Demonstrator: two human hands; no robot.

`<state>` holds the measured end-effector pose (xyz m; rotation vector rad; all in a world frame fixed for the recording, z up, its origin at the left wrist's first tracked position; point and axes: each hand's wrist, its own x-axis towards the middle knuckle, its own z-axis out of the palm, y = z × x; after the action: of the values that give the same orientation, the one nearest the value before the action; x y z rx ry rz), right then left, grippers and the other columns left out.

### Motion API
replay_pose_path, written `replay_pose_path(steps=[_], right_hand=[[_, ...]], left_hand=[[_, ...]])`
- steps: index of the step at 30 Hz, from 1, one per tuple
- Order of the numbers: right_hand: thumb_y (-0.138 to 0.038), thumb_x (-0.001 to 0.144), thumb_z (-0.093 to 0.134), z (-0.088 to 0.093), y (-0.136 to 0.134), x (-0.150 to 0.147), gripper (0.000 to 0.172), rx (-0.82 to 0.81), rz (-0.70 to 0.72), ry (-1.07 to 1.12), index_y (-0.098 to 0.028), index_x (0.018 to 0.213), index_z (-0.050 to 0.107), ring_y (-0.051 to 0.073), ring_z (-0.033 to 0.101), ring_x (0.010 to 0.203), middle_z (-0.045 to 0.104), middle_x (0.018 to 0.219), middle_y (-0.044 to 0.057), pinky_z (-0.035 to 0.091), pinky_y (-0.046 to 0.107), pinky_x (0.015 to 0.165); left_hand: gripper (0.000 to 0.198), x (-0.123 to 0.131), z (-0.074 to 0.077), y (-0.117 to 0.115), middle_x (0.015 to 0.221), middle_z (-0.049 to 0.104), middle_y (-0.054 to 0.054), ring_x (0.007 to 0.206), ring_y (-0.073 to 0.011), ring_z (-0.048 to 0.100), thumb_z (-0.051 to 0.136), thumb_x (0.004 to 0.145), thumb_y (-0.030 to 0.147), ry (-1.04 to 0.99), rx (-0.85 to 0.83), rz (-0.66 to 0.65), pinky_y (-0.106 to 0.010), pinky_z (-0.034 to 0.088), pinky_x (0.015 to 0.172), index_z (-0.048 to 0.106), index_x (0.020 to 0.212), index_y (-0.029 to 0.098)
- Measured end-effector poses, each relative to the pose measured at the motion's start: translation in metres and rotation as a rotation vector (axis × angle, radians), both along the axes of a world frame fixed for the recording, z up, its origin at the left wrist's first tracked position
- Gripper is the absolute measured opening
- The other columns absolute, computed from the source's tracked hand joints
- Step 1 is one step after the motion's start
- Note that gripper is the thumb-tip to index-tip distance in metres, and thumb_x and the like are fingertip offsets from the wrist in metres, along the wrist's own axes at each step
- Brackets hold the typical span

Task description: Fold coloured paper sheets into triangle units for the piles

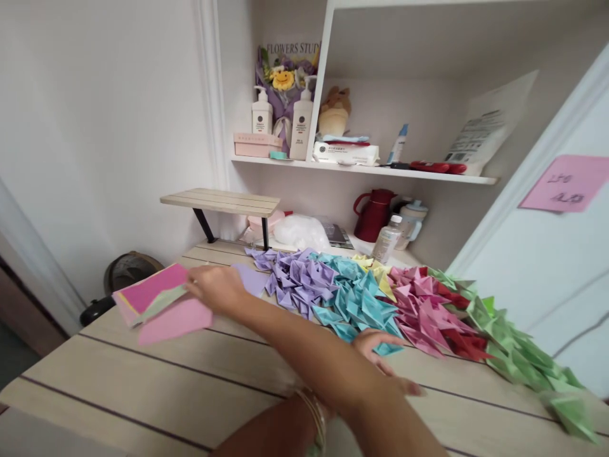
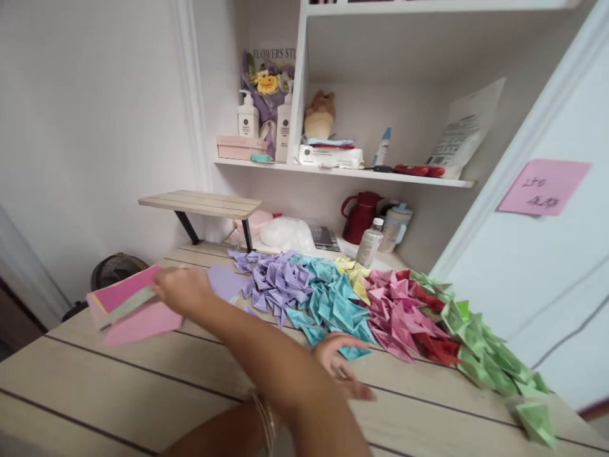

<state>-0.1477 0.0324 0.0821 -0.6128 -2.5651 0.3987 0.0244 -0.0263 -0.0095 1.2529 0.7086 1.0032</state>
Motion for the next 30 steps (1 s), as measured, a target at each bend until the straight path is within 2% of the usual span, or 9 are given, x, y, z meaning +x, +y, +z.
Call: replay_pose_path(steps=[3, 5, 9, 14, 20, 24, 26, 28, 30], right_hand=[[-0.037, 0.087, 0.044, 0.008, 0.012, 0.067, 0.022, -0.018, -0.255, 0.294, -0.022, 0.100, 0.052, 0.019, 0.061, 0.082, 0.065, 0.085, 0.003, 0.045, 0.030, 0.070], [-0.037, 0.087, 0.042, 0.013, 0.014, 0.125, 0.020, -0.145, -0.270, 0.571, -0.021, 0.097, 0.051, 0.014, 0.062, 0.066, 0.063, 0.073, -0.001, 0.046, 0.024, 0.059], [-0.040, 0.081, 0.050, 0.016, 0.001, 0.241, 0.023, -0.253, -0.379, 1.048, -0.022, 0.094, 0.048, 0.011, 0.055, 0.044, 0.054, 0.054, -0.006, 0.042, 0.020, 0.043], [-0.043, 0.074, 0.060, -0.006, -0.017, 0.333, 0.028, -0.367, -0.514, 1.193, -0.020, 0.087, 0.051, 0.007, 0.043, 0.033, 0.050, 0.046, -0.008, 0.032, 0.018, 0.034], [-0.048, 0.066, 0.066, -0.040, -0.023, 0.367, 0.035, -0.710, -0.497, 1.122, -0.018, 0.080, 0.056, 0.006, 0.037, 0.032, 0.049, 0.044, -0.007, 0.027, 0.018, 0.032], [-0.046, 0.067, 0.067, -0.049, -0.029, 0.367, 0.033, -0.893, -0.415, 1.070, -0.016, 0.079, 0.058, 0.008, 0.046, 0.042, 0.056, 0.057, -0.002, 0.033, 0.018, 0.038], [-0.047, 0.068, 0.066, -0.051, -0.030, 0.364, 0.033, -0.913, -0.442, 1.041, -0.016, 0.079, 0.059, 0.008, 0.045, 0.042, 0.056, 0.056, -0.003, 0.032, 0.018, 0.038], [-0.048, 0.067, 0.065, -0.054, -0.030, 0.361, 0.034, -0.904, -0.466, 0.997, -0.017, 0.078, 0.059, 0.008, 0.044, 0.040, 0.054, 0.053, -0.004, 0.031, 0.018, 0.038], [-0.048, 0.066, 0.066, -0.057, -0.028, 0.359, 0.035, -0.888, -0.469, 0.967, -0.016, 0.078, 0.059, 0.008, 0.044, 0.040, 0.054, 0.051, -0.005, 0.033, 0.018, 0.039]], left_hand=[[0.028, 0.000, -0.005, 0.012, 0.086, 0.066, -0.009, 0.082, -0.0252, 0.063, 0.070, 0.063, 0.037, -0.077, -0.019, -0.003, -0.033, 0.050, 0.070, 0.068, 0.086, 0.020], [0.023, -0.001, -0.006, 0.016, 0.087, 0.065, -0.008, 0.079, -0.0220, 0.062, 0.067, 0.067, 0.035, -0.096, 0.003, 0.025, -0.030, 0.049, 0.067, 0.066, 0.086, 0.021], [0.040, -0.011, 0.002, 0.020, 0.088, 0.060, -0.004, 0.057, -0.0116, 0.059, 0.070, 0.065, 0.035, -0.070, 0.030, 0.041, -0.025, 0.049, 0.055, 0.057, 0.100, 0.019], [0.064, -0.029, 0.013, 0.030, 0.092, 0.058, -0.007, 0.061, -0.0143, 0.061, 0.071, 0.060, 0.046, -0.118, 0.131, -0.016, -0.025, 0.049, 0.053, 0.045, 0.114, 0.020], [0.056, -0.042, 0.018, 0.042, 0.063, 0.047, 0.006, 0.039, -0.0039, 0.040, 0.066, 0.066, 0.047, -0.059, 0.198, 0.167, -0.017, 0.036, 0.039, 0.049, 0.114, 0.021], [0.028, -0.042, 0.031, 0.035, 0.047, 0.046, 0.004, 0.041, -0.0070, 0.042, 0.062, 0.071, 0.041, 0.126, 0.203, 0.116, -0.019, 0.036, 0.042, 0.065, 0.067, 0.013], [0.028, -0.041, 0.039, 0.030, 0.064, 0.060, -0.003, 0.054, -0.0123, 0.054, 0.065, 0.069, 0.038, 0.168, 0.243, 0.121, -0.022, 0.043, 0.051, 0.065, 0.056, 0.013], [0.024, -0.040, 0.044, 0.025, 0.086, 0.065, -0.008, 0.076, -0.0203, 0.060, 0.066, 0.068, 0.037, 0.159, 0.233, 0.155, -0.025, 0.047, 0.063, 0.069, 0.064, 0.014], [0.024, -0.039, 0.045, 0.023, 0.090, 0.068, -0.009, 0.084, -0.0245, 0.061, 0.065, 0.068, 0.036, 0.146, 0.174, 0.177, -0.029, 0.049, 0.066, 0.070, 0.074, 0.014]])
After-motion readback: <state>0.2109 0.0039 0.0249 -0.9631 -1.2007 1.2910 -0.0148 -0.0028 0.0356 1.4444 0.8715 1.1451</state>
